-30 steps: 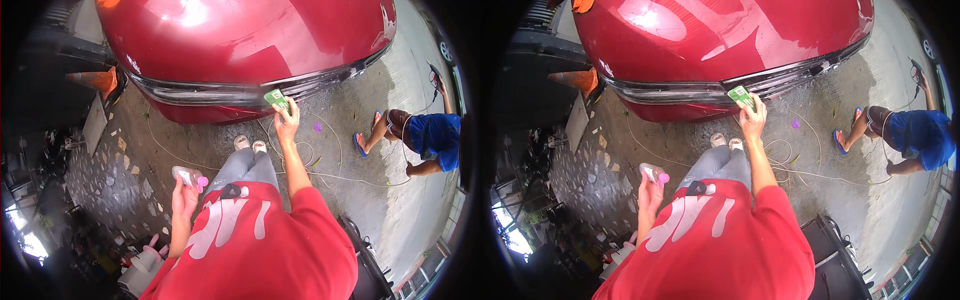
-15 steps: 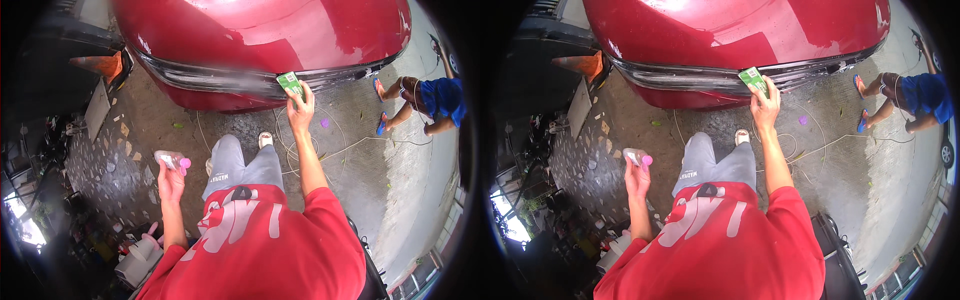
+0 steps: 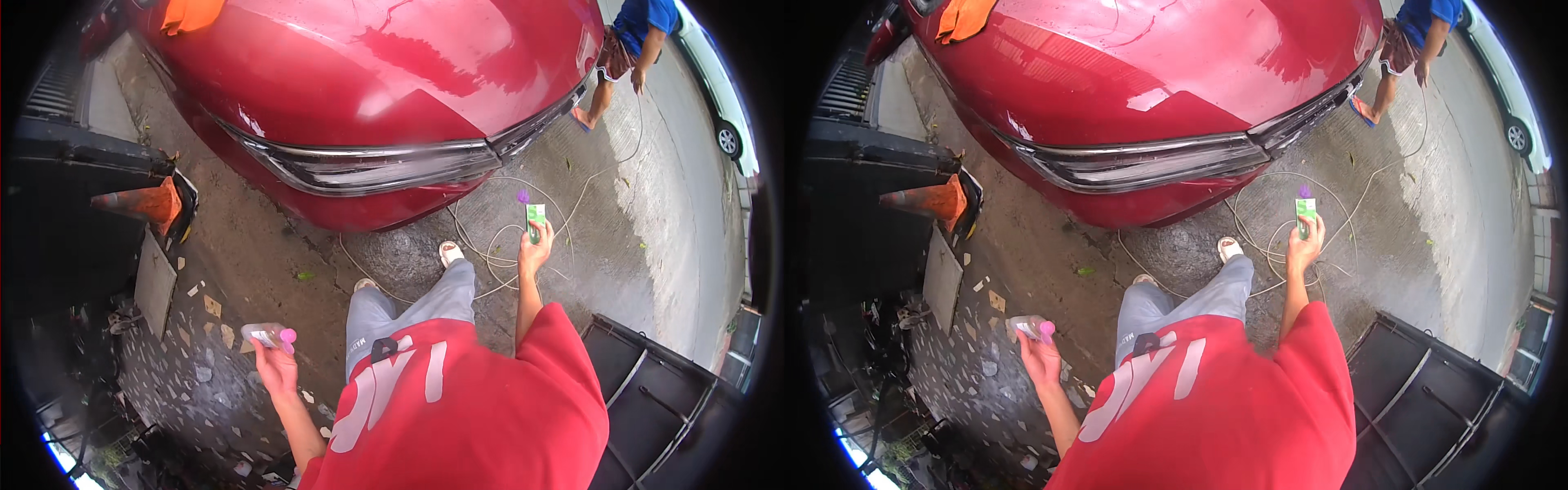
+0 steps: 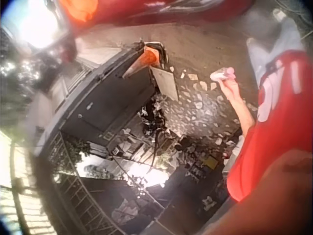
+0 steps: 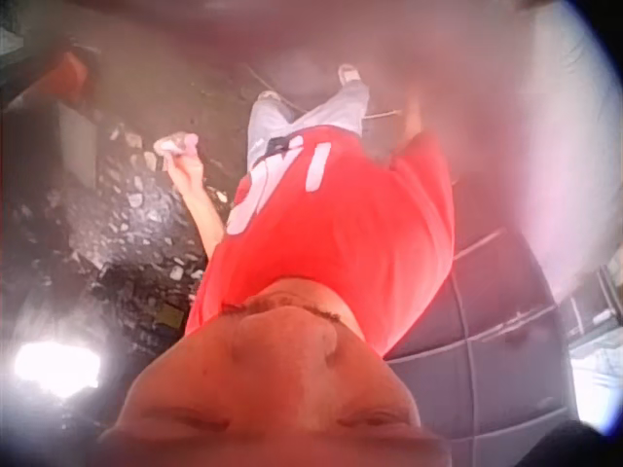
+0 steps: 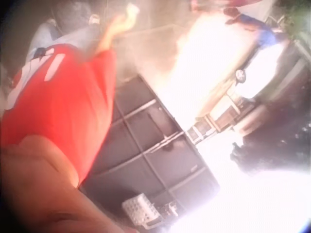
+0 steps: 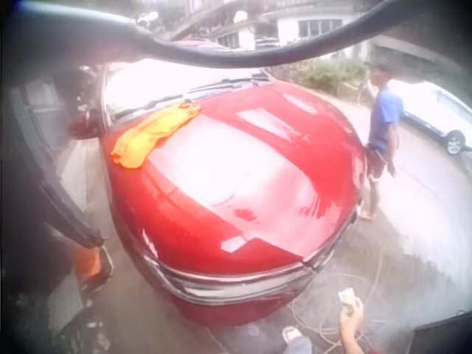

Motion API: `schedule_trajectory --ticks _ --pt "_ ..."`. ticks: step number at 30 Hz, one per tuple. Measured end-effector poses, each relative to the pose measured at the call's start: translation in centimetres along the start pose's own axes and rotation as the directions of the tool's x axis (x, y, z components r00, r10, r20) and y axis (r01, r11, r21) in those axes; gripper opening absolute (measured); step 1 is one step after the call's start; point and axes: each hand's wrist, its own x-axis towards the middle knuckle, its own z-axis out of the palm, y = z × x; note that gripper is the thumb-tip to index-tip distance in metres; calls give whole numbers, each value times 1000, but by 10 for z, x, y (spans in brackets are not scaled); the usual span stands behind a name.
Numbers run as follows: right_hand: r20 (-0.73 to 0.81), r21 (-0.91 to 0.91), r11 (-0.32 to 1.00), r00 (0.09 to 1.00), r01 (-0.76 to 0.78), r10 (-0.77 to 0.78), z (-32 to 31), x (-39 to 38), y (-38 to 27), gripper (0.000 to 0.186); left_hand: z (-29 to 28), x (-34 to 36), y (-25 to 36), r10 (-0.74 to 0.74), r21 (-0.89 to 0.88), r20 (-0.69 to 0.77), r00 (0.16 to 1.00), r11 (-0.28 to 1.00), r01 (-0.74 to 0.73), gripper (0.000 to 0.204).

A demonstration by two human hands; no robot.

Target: The person applies a liquid from a bottle onto a small green sponge and then wipes the front grille and emblem of a red car.

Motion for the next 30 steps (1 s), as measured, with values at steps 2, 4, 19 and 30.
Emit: schedule_trajectory --ticks 2,4,19,30 --pt "0 -105 953 959 -283 284 -28 -71 4 35 -16 22 26 -114 -51 134 984 991 122 35" --pt "2 -100 854 858 -510 513 -46 -140 3 42 -10 35 42 -179 -54 116 977 981 186 34" --pt "600 49 627 525 -778 604 -55 -238 -136 44 -16 40 40 -473 31 255 843 876 482 38" --pt "662 189 376 401 -907 633 -42 -219 -143 62 4 63 51 -349 48 258 901 936 349 40"
